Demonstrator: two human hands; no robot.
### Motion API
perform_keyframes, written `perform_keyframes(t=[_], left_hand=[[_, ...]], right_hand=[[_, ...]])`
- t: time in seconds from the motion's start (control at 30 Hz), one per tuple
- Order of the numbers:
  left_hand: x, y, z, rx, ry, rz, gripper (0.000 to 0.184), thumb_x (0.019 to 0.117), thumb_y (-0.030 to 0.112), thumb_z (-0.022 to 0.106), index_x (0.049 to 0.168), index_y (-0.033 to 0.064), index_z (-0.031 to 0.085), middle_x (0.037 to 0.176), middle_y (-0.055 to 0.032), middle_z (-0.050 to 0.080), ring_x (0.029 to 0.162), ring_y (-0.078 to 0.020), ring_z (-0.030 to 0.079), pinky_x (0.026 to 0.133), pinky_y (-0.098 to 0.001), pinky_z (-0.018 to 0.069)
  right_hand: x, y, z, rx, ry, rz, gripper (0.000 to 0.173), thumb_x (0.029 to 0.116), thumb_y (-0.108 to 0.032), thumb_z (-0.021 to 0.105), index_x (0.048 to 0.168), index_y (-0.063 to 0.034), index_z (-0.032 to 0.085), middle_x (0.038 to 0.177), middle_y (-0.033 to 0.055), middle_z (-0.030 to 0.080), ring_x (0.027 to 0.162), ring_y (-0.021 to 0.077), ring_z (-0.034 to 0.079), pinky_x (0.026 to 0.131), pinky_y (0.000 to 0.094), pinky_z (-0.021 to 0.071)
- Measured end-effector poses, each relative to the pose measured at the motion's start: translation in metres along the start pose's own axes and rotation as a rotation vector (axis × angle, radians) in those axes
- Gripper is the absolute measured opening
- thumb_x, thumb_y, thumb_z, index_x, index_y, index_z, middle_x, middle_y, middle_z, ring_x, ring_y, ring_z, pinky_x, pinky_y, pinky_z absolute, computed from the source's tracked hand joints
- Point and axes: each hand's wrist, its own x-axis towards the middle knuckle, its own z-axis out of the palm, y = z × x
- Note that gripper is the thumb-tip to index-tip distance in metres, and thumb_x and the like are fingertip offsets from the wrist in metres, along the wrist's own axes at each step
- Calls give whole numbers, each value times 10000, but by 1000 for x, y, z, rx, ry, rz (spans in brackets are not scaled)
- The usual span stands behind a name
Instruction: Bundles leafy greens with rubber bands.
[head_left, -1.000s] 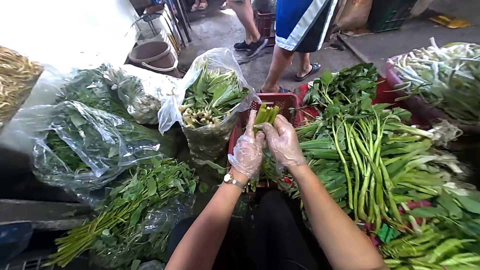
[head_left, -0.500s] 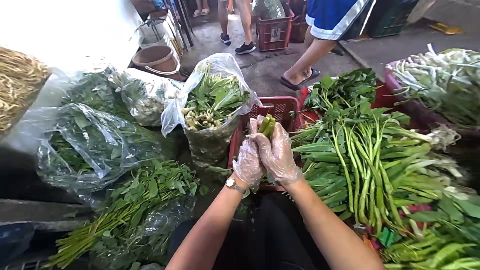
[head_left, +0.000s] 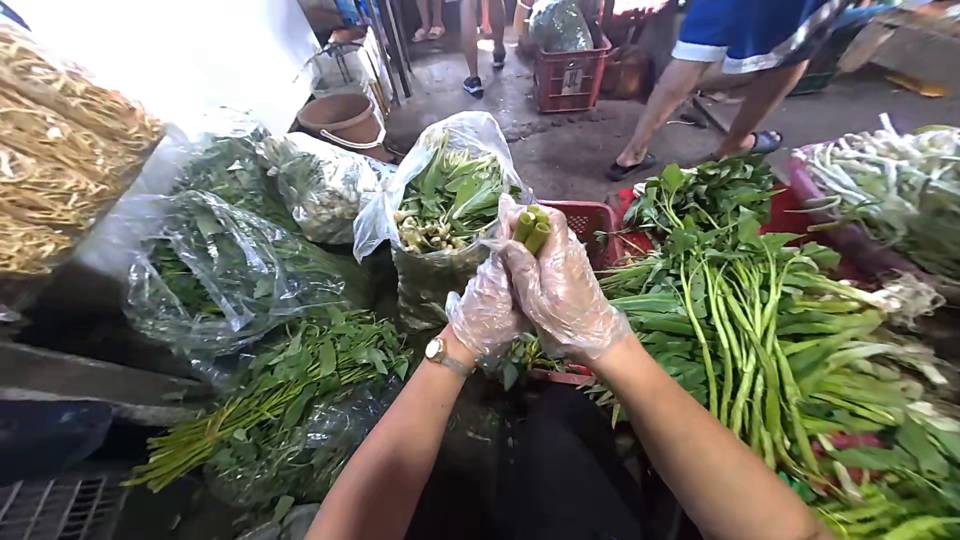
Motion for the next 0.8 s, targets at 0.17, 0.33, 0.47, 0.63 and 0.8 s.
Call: perform_keyframes(t=[0.17,0.33,0.47,0.63,0.8], left_hand=[[-4,-30,-38,-192,205,-33,600,948,175,651,1470,-30,436,1175,-153,675,987,-120,662,901,-331,541],[-16,-36,-82,-8,269,-164,594,994,317,623,1484,34,442,1124,-159,684,915,-182,677,822,-400,561],[-29,-48,-97,-61,261,-265,516,997,268,628,1443,63,469,943,-67,676,698,-88,654,638,-291,575],[-44,-74,-107,-405,329,-295,289,1027,158,534,1303,73,514,851,61,660,676,-4,639,659,-212,582],[-70,-110,-193,-789,484,-213,331,1122,357,303,911,266,540,646,159,558,538,25,544,573,-143,523]], right_hand=[[32,-29,-16,-108,-176,-274,522,983,-289,648,1377,48,584,1252,241,619,1069,333,651,919,456,539],[63,-42,12,-11,-69,-659,447,988,-23,489,1423,64,548,1397,234,607,1266,276,622,1079,386,483],[70,-57,48,-64,-157,-715,455,934,4,543,1383,22,614,1283,205,685,1228,319,649,1068,415,488],[70,-75,67,-48,-331,-623,457,940,-6,614,1394,-54,624,1321,145,671,1200,247,652,1040,360,489],[70,-20,34,258,-262,-309,543,1006,-133,551,1519,1,436,1431,146,581,1162,102,637,961,258,537]])
